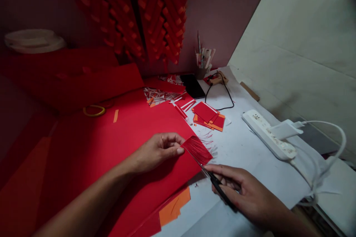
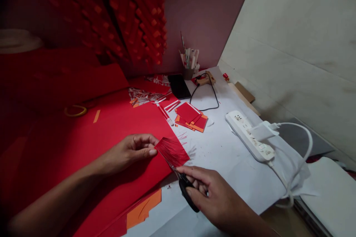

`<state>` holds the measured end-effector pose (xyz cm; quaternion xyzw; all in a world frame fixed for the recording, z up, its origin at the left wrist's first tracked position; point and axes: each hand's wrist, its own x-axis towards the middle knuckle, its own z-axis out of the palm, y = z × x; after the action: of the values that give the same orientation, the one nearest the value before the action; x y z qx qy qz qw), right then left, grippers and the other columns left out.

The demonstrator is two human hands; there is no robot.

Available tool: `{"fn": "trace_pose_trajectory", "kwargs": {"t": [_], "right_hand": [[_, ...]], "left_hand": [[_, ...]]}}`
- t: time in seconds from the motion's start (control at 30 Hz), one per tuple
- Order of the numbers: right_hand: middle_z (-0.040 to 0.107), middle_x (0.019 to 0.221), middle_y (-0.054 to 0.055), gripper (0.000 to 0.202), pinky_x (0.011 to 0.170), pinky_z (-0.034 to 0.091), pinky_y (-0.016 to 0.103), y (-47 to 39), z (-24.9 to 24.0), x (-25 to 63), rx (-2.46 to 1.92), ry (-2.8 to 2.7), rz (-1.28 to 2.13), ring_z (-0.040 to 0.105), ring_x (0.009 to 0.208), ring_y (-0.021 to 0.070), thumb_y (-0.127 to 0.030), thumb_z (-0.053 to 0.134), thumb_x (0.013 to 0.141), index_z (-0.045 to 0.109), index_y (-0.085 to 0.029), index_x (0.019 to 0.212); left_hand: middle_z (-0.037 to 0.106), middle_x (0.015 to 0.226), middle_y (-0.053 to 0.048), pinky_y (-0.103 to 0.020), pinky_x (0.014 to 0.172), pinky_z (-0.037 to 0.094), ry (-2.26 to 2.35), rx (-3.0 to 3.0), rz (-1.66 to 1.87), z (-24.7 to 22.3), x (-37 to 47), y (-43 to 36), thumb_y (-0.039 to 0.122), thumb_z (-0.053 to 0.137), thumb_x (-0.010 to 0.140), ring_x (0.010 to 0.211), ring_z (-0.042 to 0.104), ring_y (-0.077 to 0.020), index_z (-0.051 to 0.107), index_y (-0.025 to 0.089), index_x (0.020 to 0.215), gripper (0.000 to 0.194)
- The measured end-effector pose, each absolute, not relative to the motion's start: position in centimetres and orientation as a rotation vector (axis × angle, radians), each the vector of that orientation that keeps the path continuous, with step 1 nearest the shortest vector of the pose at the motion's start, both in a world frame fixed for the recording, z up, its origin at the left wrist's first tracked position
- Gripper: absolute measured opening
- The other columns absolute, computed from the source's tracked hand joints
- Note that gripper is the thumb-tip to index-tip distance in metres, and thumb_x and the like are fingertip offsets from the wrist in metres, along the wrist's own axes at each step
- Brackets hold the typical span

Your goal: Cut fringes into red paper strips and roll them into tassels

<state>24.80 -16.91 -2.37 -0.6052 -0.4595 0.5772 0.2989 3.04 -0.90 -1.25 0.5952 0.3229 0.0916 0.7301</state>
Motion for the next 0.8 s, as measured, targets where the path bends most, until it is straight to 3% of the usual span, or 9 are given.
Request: {"fn": "trace_pose_trajectory", "kwargs": {"t": [0.3, 0.8], "right_hand": [[0.066, 0.083, 0.003, 0.039, 0.059, 0.046, 0.026, -17.04, -2.13, 25.47, -1.386, -0.987, 1.782, 0.055, 0.061, 0.0106, -0.024, 0.064, 0.088, 0.064, -0.020, 0.127], [0.061, 0.082, 0.002, 0.039, 0.053, 0.039, 0.024, -17.13, -2.83, 24.70, -1.527, -1.062, 1.638, 0.048, 0.062, 0.0118, -0.025, 0.065, 0.090, 0.065, -0.021, 0.129]], "left_hand": [[0.046, 0.061, 0.009, -0.021, 0.053, 0.024, 0.700, 1.281, 0.217, -1.06, 3.15, -1.06, 0.038, 0.068, 0.082, 0.053, 0.029, -0.0073, 0.058, 0.016, 0.095, 0.027], [0.048, 0.060, 0.007, -0.021, 0.052, 0.026, 0.658, 1.321, 0.213, -1.25, 3.27, -1.13, 0.041, 0.068, 0.082, 0.053, 0.032, -0.0080, 0.063, 0.015, 0.092, 0.028]]}}
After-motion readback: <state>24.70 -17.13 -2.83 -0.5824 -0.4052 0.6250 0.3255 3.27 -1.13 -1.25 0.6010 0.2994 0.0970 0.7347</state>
